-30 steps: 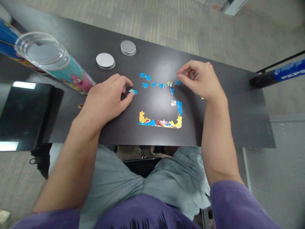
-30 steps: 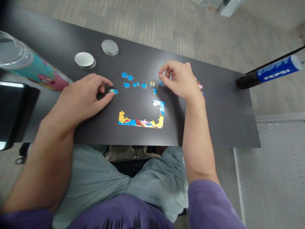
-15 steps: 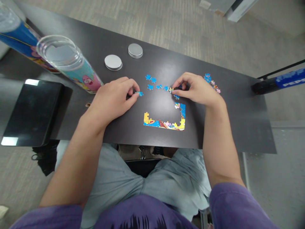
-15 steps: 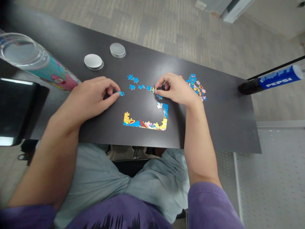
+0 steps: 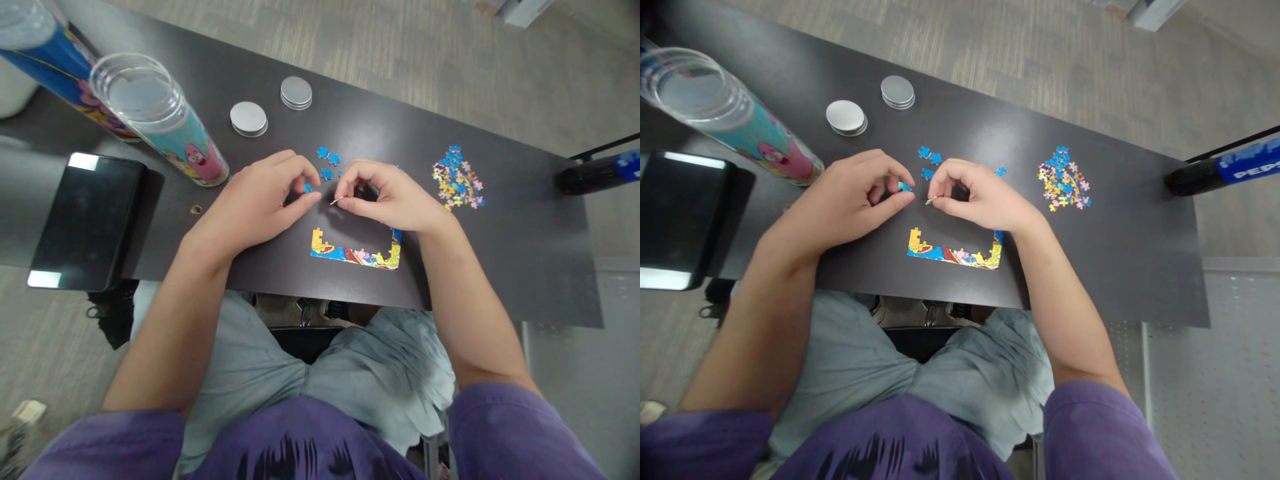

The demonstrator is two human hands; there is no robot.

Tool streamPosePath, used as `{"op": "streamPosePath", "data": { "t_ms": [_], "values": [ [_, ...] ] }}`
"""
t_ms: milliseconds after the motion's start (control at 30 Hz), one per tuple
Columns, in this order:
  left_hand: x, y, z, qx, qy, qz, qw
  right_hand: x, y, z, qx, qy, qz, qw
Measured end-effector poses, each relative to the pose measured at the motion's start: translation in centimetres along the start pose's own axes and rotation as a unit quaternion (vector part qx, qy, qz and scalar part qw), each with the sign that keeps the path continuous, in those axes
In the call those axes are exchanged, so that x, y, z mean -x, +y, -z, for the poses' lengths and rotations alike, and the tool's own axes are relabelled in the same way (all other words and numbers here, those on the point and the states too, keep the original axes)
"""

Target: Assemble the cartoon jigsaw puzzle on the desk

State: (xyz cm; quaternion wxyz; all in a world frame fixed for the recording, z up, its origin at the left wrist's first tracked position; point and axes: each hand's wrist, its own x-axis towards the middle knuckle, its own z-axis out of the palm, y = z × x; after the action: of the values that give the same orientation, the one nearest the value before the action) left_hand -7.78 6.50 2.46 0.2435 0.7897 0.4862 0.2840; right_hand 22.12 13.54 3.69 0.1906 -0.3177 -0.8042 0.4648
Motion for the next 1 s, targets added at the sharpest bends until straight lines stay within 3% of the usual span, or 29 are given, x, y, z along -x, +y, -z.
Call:
{"op": "streamPosePath", "data": {
  "t_ms": [167,400,533,667,800,1000],
  "values": [
    [-0.2,0.8,0.3,0.018,-0.027,-0.041,0.999,0.1,-0.4,-0.4,-0.033,0.011,-0.002,0.999],
    [-0.2,0.5,0.8,0.004,-0.01,0.004,1.0,-0.1,0.1,-0.7,-0.045,-0.021,-0.012,0.999],
    [-0.1,0.5,1.0,0.011,-0.037,0.0,0.999,-0.1,0.3,-1.6,-0.118,-0.016,-0.028,0.993],
    [0.1,0.5,1.1,0.042,-0.091,-0.02,0.995,-0.2,0.0,-2.1,-0.109,-0.01,-0.042,0.993],
    [0.0,0.3,1.0,0.027,-0.145,-0.026,0.989,-0.1,0.1,-2.2,-0.109,-0.013,-0.016,0.994],
    [-0.2,0.1,0.8,-0.007,-0.158,-0.012,0.987,0.1,-0.2,-2.2,-0.105,-0.014,-0.049,0.993]
  ]
}}
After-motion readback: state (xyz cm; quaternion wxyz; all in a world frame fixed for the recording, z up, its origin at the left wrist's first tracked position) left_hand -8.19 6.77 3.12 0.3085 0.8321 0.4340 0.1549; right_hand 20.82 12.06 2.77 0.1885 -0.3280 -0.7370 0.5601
